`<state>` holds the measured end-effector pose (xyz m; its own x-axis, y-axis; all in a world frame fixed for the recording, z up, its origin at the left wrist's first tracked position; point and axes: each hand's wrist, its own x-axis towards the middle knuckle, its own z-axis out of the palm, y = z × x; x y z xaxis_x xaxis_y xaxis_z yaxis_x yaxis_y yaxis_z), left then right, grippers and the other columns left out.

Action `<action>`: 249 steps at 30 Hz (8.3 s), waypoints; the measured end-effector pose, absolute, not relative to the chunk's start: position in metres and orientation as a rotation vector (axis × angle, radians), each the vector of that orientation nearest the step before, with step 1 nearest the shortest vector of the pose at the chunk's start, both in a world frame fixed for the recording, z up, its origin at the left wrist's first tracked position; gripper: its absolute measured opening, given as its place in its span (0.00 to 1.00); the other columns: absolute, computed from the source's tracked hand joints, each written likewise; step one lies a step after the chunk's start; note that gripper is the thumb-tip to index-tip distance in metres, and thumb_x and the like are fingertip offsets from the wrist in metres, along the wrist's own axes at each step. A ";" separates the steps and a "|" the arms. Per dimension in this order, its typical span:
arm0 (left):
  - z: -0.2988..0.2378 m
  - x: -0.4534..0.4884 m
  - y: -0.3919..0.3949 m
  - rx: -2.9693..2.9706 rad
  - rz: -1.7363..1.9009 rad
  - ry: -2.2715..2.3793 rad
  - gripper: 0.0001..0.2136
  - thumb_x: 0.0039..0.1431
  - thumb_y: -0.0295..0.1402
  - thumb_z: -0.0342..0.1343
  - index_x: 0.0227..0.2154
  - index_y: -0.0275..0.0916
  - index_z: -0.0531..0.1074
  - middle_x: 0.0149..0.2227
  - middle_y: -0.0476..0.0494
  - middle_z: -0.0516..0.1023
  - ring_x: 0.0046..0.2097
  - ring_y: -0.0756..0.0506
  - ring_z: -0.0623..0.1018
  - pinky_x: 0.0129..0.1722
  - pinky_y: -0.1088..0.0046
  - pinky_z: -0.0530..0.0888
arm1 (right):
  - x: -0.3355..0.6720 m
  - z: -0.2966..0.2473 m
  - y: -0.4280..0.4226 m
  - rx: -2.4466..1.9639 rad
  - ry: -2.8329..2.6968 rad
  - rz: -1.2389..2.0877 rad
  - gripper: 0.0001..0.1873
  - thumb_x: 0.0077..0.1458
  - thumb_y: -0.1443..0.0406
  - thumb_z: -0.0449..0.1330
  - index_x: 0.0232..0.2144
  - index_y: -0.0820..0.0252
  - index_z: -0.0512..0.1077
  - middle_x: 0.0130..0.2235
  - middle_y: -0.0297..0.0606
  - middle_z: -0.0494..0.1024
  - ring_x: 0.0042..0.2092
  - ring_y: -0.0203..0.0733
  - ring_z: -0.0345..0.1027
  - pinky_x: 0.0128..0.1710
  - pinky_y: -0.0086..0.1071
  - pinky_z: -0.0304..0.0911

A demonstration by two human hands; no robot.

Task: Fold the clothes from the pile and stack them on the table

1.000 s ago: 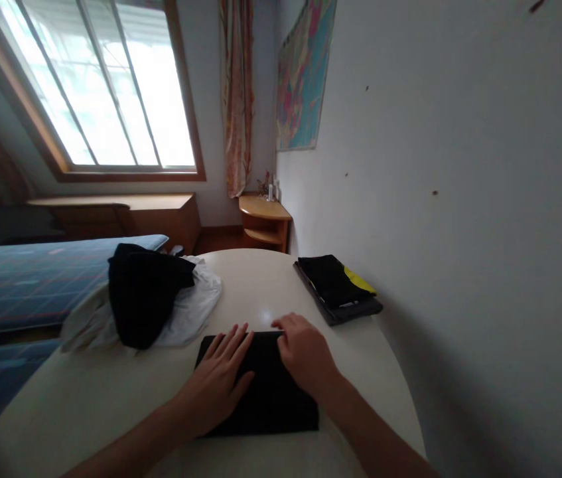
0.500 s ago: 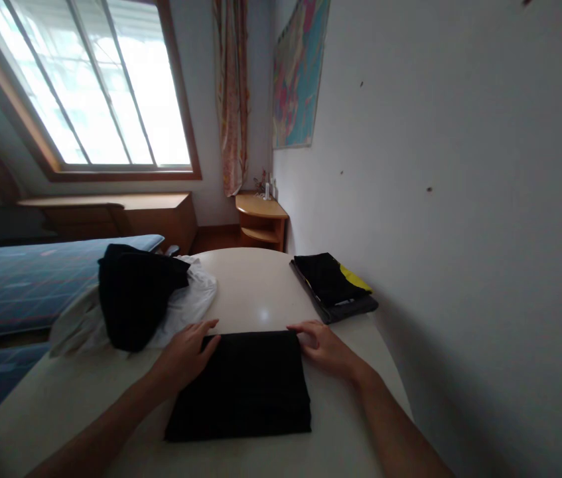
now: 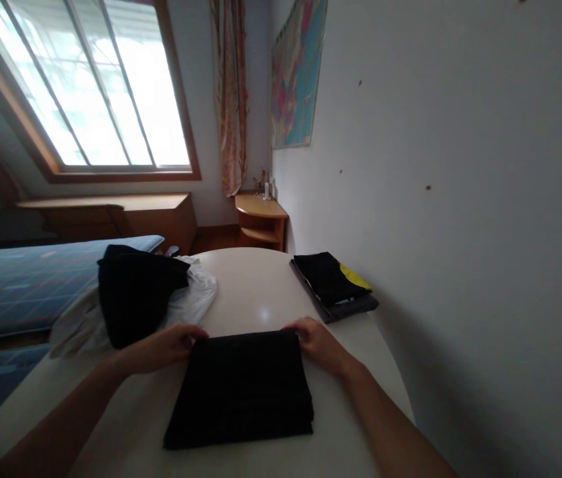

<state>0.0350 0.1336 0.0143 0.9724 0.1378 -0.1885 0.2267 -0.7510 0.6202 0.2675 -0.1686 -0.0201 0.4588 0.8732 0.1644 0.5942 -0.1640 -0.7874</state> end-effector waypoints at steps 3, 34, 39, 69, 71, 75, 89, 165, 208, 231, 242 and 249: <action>0.010 0.038 0.136 2.442 -0.177 0.214 0.16 0.57 0.35 0.51 0.44 0.37 0.77 0.38 0.44 0.81 0.38 0.44 0.78 0.40 0.70 0.72 | 0.266 -0.020 -0.166 -1.846 -1.194 0.452 0.14 0.59 0.56 0.59 0.40 0.58 0.76 0.40 0.41 0.80 0.43 0.48 0.74 0.45 0.39 0.68; -0.012 0.062 0.056 2.936 0.231 -0.138 0.26 0.72 0.41 0.40 0.70 0.46 0.47 0.71 0.45 0.51 0.71 0.42 0.52 0.68 0.55 0.55 | 0.189 -0.001 -0.131 -2.293 -1.629 0.022 0.33 0.67 0.53 0.50 0.68 0.63 0.56 0.69 0.48 0.56 0.69 0.52 0.48 0.68 0.50 0.45; -0.021 0.059 0.063 2.934 0.163 -0.048 0.26 0.71 0.44 0.41 0.69 0.46 0.51 0.71 0.42 0.51 0.71 0.39 0.53 0.68 0.52 0.53 | 0.189 -0.010 -0.135 -2.298 -1.614 0.052 0.29 0.67 0.51 0.50 0.66 0.54 0.61 0.68 0.44 0.59 0.68 0.54 0.51 0.67 0.56 0.40; 0.030 0.056 0.071 2.451 -0.207 0.253 0.28 0.66 0.54 0.39 0.32 0.39 0.78 0.28 0.46 0.78 0.30 0.45 0.75 0.30 0.71 0.65 | 0.243 -0.009 -0.160 -1.517 -0.923 0.897 0.29 0.53 0.51 0.66 0.52 0.57 0.68 0.44 0.40 0.79 0.45 0.46 0.75 0.45 0.39 0.69; 0.028 0.058 0.065 2.403 -0.204 0.210 0.27 0.66 0.54 0.41 0.35 0.39 0.78 0.30 0.47 0.79 0.32 0.46 0.75 0.31 0.72 0.65 | 0.241 -0.010 -0.159 -1.473 -0.930 0.902 0.30 0.53 0.52 0.66 0.55 0.56 0.67 0.45 0.40 0.80 0.46 0.47 0.75 0.48 0.41 0.68; 0.019 0.061 0.061 2.312 -0.191 0.188 0.20 0.64 0.48 0.46 0.40 0.38 0.76 0.35 0.46 0.80 0.35 0.46 0.76 0.33 0.72 0.67 | 0.239 -0.013 -0.156 -1.482 -0.907 0.830 0.29 0.54 0.53 0.66 0.55 0.56 0.68 0.44 0.39 0.80 0.45 0.45 0.75 0.46 0.39 0.69; 0.017 0.064 0.048 2.375 -0.091 0.230 0.18 0.63 0.47 0.50 0.38 0.38 0.77 0.34 0.44 0.81 0.35 0.44 0.77 0.32 0.71 0.66 | 0.226 -0.006 -0.145 -1.737 -0.939 0.624 0.24 0.56 0.50 0.62 0.49 0.56 0.72 0.36 0.36 0.76 0.36 0.42 0.71 0.36 0.34 0.67; -0.027 0.069 0.075 2.732 0.477 -0.118 0.18 0.61 0.30 0.55 0.54 0.46 0.71 0.60 0.40 0.69 0.59 0.38 0.70 0.57 0.53 0.71 | 0.290 0.039 -0.106 -2.500 -1.015 -0.103 0.17 0.65 0.54 0.55 0.49 0.56 0.71 0.44 0.43 0.82 0.45 0.51 0.76 0.43 0.35 0.64; -0.032 0.073 0.077 2.665 0.470 -0.096 0.18 0.59 0.26 0.54 0.51 0.47 0.71 0.58 0.41 0.72 0.58 0.40 0.72 0.58 0.57 0.71 | 0.489 0.041 -0.157 -2.974 -0.444 -0.167 0.31 0.65 0.49 0.46 0.59 0.63 0.67 0.53 0.59 0.75 0.53 0.61 0.70 0.50 0.50 0.64; -0.029 0.073 0.078 2.644 0.452 -0.080 0.17 0.59 0.25 0.53 0.50 0.45 0.72 0.56 0.43 0.72 0.58 0.42 0.71 0.59 0.60 0.70 | 0.405 0.014 -0.095 -2.703 -0.887 -0.235 0.31 0.67 0.50 0.43 0.63 0.60 0.65 0.68 0.46 0.58 0.69 0.55 0.46 0.67 0.54 0.41; -0.038 0.077 0.081 2.794 0.714 0.068 0.19 0.60 0.25 0.51 0.54 0.42 0.70 0.57 0.42 0.73 0.59 0.42 0.70 0.61 0.58 0.67 | 0.283 -0.043 -0.062 -2.530 -1.180 0.007 0.31 0.64 0.53 0.50 0.64 0.62 0.63 0.68 0.47 0.58 0.69 0.52 0.46 0.67 0.46 0.41; -0.002 0.076 0.122 2.781 1.277 1.115 0.23 0.60 0.31 0.55 0.59 0.41 0.68 0.71 0.34 0.48 0.71 0.29 0.48 0.65 0.40 0.51 | 0.286 -0.038 -0.079 -2.464 -1.257 0.038 0.30 0.64 0.55 0.49 0.64 0.62 0.64 0.68 0.44 0.59 0.70 0.48 0.46 0.68 0.42 0.40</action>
<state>0.0757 0.1216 -0.0021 0.4600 0.5375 0.7068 0.6278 -0.7598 0.1692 0.2861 -0.0788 -0.0384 0.6012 0.7862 0.1432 0.7762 -0.5319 -0.3386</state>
